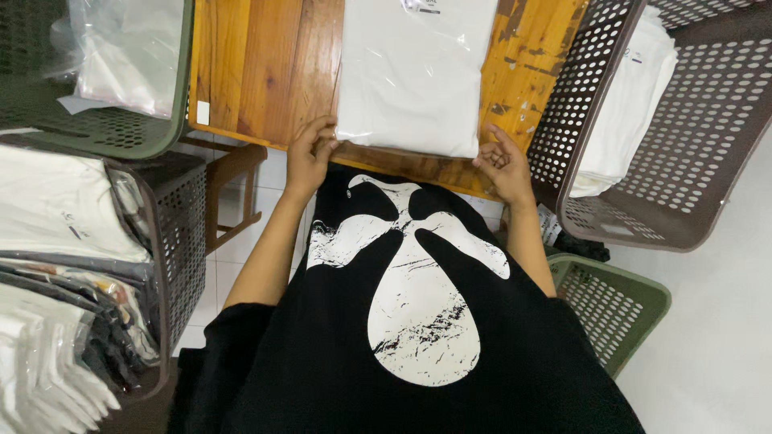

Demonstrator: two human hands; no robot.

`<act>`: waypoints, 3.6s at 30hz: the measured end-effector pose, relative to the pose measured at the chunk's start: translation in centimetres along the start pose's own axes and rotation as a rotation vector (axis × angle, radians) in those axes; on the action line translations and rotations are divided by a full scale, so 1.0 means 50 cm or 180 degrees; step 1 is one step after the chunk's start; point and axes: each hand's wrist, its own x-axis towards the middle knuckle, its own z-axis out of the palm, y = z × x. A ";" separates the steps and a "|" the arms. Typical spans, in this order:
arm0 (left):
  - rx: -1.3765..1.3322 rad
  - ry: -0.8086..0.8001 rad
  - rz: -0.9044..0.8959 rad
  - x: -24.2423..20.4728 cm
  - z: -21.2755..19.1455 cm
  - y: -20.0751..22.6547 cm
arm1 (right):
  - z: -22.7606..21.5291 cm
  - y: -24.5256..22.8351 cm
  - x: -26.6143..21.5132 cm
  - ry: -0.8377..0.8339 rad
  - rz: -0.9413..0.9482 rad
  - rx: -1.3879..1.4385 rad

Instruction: The person places a folded white t-shirt into a plastic bag, seals the bag by peeling an adhesive strip and pressing it down, then places the finished package into a basket with others.

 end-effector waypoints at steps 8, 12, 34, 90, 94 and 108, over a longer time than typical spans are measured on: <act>0.1309 0.0947 0.1474 0.032 0.021 0.000 | 0.035 -0.125 0.021 0.0490 -0.2068 -0.2964; 0.1611 0.1210 0.1575 0.046 0.030 0.024 | 0.057 -0.113 0.045 0.1205 -0.3174 -0.3719; 0.0335 0.0852 0.1431 0.033 0.072 0.123 | 0.259 -0.188 0.064 0.0541 -0.2771 -0.3470; 0.4683 0.0282 -0.0076 0.246 -0.009 0.055 | 0.132 -0.070 0.009 0.0260 -0.2231 -0.4277; 0.3051 0.0146 0.0786 0.170 0.036 0.025 | 0.155 -0.093 0.070 0.0706 -0.2195 -0.4371; 0.2562 0.1292 0.0626 0.088 0.070 -0.084 | 0.186 -0.061 0.273 0.1764 -0.2659 -0.3531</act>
